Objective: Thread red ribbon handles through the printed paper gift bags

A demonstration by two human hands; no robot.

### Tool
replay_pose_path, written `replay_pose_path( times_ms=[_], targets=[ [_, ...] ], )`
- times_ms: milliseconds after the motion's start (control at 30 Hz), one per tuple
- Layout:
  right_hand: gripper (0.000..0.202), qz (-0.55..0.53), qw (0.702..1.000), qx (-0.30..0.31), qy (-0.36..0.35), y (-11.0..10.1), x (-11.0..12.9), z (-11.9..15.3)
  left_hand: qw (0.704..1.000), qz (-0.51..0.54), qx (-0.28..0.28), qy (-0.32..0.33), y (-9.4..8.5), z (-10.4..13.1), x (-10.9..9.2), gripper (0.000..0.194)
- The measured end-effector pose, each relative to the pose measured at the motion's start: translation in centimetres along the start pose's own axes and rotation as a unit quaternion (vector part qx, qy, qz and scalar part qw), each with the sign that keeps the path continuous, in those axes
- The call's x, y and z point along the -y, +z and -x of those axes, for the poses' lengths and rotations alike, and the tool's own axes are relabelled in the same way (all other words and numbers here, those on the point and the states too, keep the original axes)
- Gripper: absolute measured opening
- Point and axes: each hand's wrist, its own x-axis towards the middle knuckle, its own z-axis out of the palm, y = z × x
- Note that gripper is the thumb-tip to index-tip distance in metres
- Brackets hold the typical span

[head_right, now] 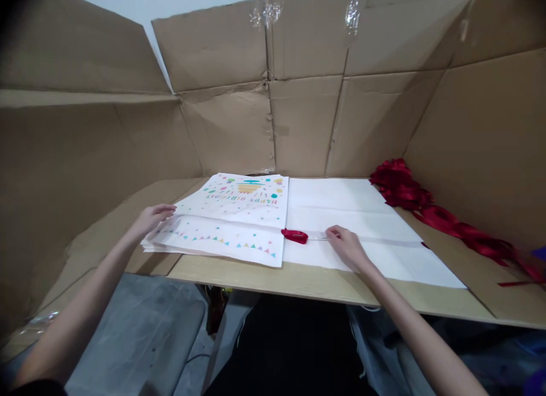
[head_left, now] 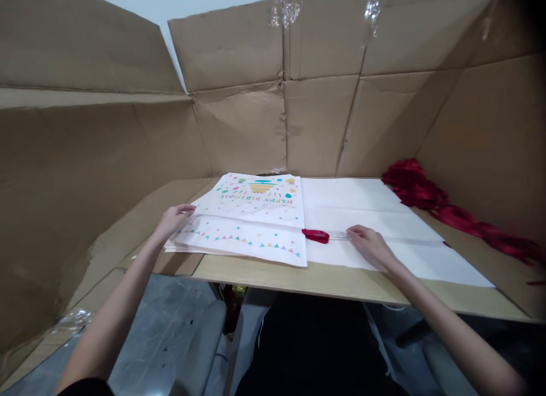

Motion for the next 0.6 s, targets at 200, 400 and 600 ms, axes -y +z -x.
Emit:
replay_pose_path(
  times_ms=[200,400,600],
  targets=[
    [0.031,-0.226,0.970,0.071,0.062,-0.8,-2.5,-0.6,0.992,-0.118,0.056,-0.005,0.0,1.3,0.8,0.057],
    [0.028,-0.231,0.967,0.040,0.097,-0.3,-2.0,-1.4,0.962,-0.227,0.060,0.140,2.8,2.0,1.3,0.061],
    [0.025,-0.254,0.961,0.039,0.102,-0.2,-1.2,-1.8,0.935,-0.302,0.051,0.181,4.5,3.0,2.4,0.051]
  ],
)
